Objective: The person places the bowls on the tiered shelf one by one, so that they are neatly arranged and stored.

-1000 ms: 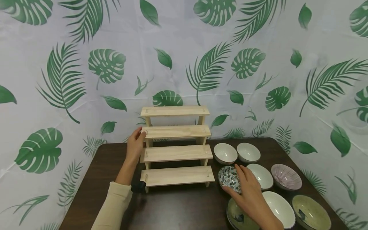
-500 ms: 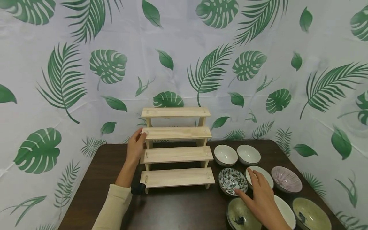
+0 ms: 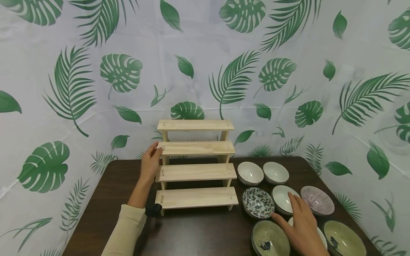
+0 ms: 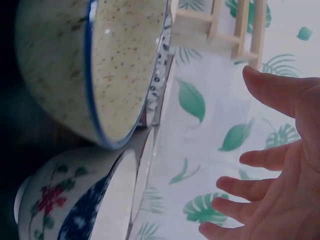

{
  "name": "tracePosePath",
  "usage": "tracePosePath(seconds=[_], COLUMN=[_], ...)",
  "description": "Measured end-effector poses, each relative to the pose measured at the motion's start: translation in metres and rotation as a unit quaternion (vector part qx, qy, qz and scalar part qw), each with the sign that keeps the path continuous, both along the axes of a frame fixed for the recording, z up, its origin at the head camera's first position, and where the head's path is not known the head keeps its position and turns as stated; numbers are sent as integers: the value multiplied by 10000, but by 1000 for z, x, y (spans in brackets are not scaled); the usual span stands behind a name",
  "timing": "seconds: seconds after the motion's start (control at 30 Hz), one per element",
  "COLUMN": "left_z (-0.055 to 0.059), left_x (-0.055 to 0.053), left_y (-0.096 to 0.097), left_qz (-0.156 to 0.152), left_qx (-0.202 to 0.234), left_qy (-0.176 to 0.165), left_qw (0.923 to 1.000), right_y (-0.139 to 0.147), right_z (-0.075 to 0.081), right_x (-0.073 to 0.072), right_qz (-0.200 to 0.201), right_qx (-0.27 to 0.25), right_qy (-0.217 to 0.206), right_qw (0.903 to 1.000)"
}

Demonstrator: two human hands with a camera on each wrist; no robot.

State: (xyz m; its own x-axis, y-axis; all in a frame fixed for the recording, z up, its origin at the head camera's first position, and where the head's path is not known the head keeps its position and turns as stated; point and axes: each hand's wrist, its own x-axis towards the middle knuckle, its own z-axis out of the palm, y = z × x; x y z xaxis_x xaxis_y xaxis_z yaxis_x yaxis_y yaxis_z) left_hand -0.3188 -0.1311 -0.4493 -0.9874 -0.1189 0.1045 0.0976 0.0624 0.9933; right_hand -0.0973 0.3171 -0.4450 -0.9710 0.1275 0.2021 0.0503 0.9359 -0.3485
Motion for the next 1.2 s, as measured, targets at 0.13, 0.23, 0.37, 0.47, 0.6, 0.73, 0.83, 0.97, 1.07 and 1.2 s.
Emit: tracePosePath(seconds=[0.13,0.23,0.37,0.47,0.6,0.73,0.83,0.97,1.07,1.2], left_z=[0,0,0,0,-1,-1,-1,-1,-1,-2], left_x=[1,1,1,1,0,0,0,0,0,0], left_y=[-1,0,0,0,-1,0,1,2,1,1], left_qz=[-32,-38,-26,-13,0,17,50,83,69,75], left_qx=[77,95,94,134,182,161,146,166,184,171], left_qy=[13,10,-1,11,39,60,75,65,54,64], left_qw=[10000,9999,10000,9999,9998,9999,9999,9998,9998,9998], right_y=[9,15,21,25,33,42,49,57,66,76], right_z=[-2,-2,-1,-1,-1,-1,0,0,-3,-8], right_x=[2,3,5,6,7,9,8,8,10,13], right_qz=[-98,-204,-347,-406,-464,-572,-758,-996,-964,-925], right_qx=[36,-12,-88,-116,-140,-150,-206,-283,-217,-167], right_qy=[-140,-350,-557,-503,-411,-714,-1228,-1751,-1654,-1557], right_qw=[9998,9992,9978,9978,9980,9957,9893,9791,9813,9833])
